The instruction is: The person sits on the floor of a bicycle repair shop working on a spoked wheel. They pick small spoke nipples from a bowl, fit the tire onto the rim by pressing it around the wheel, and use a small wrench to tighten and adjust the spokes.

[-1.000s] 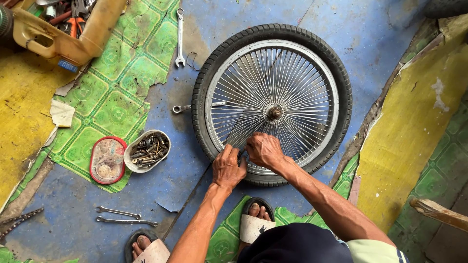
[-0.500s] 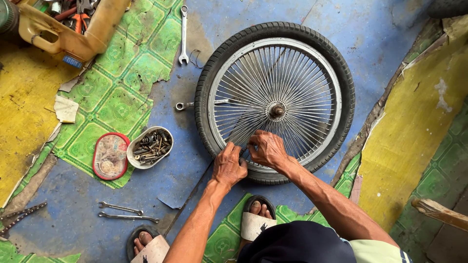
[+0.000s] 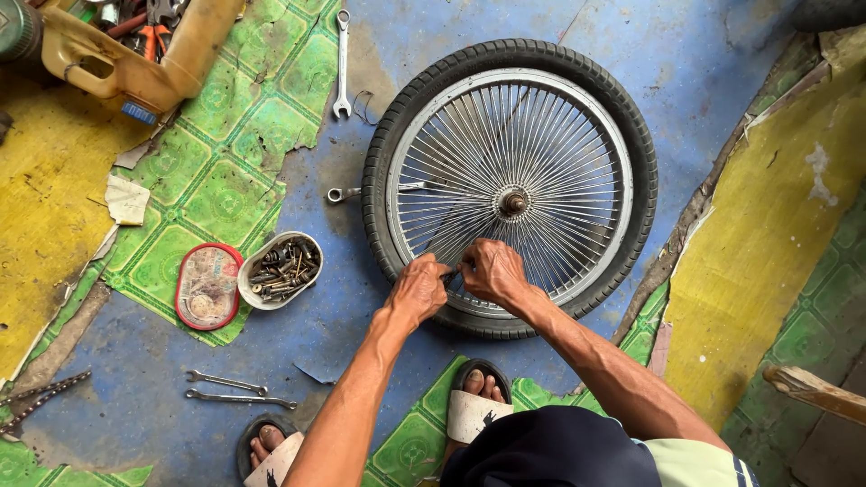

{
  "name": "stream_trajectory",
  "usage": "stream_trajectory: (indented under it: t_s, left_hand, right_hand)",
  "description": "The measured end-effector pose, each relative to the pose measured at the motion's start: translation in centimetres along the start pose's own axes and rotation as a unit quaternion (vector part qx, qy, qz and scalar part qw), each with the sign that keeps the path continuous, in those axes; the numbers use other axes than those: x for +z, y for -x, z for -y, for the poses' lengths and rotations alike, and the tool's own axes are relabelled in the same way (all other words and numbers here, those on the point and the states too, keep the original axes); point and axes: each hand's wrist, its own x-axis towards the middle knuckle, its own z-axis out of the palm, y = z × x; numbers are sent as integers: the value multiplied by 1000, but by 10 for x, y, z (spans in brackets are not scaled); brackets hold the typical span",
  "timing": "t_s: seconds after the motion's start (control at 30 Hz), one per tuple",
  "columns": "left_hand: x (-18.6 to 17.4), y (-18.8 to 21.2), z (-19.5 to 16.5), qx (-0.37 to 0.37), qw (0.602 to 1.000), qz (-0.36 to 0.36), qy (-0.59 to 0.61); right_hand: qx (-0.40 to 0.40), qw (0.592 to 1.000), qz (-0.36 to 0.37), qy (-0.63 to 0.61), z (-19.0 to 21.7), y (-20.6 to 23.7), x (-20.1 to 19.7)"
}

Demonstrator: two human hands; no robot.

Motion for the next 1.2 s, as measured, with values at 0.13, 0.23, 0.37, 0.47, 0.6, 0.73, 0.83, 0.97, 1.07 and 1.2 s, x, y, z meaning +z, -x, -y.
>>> stream_trajectory:
  t_s: [0.13, 0.23, 0.37, 0.47, 0.6, 0.73, 0.83, 0.97, 1.07, 1.2]
  left_hand:
    - [3, 4, -8, -32, 999, -13, -22]
    - [3, 3, -4, -34, 999, -24, -8]
    - [5, -3, 8, 330, 766, -89, -545]
    - [13, -4, 16, 229, 808, -115, -530]
    - [23, -6, 19, 231, 797, -159, -535]
    - [27, -6, 19, 253, 797, -178, -518]
    - [27, -5, 21, 274, 800, -190, -499]
    - [27, -6, 24, 267, 801, -194, -500]
    - [27, -7, 24, 266, 794, -200, -509]
    - [26, -8, 25, 276, 791, -199, -509]
  right_hand:
    - [-1, 1000, 4, -27, 1, -3, -5]
    - [34, 998, 28, -46, 4, -5, -8]
    - [24, 999, 20, -18, 6, -5, -5]
    - [-9, 1000, -19, -15, 5, -3, 0]
    - [-9, 999, -21, -25, 4, 0, 3]
    - [-26, 999, -38, -20, 4, 2, 0]
    - [-33, 999, -12, 9, 5, 2, -6]
    - [-28, 995, 38, 92, 4, -3, -11]
    - [9, 991, 98, 91, 6, -9, -10]
    - [8, 997, 42, 57, 12, -13, -8]
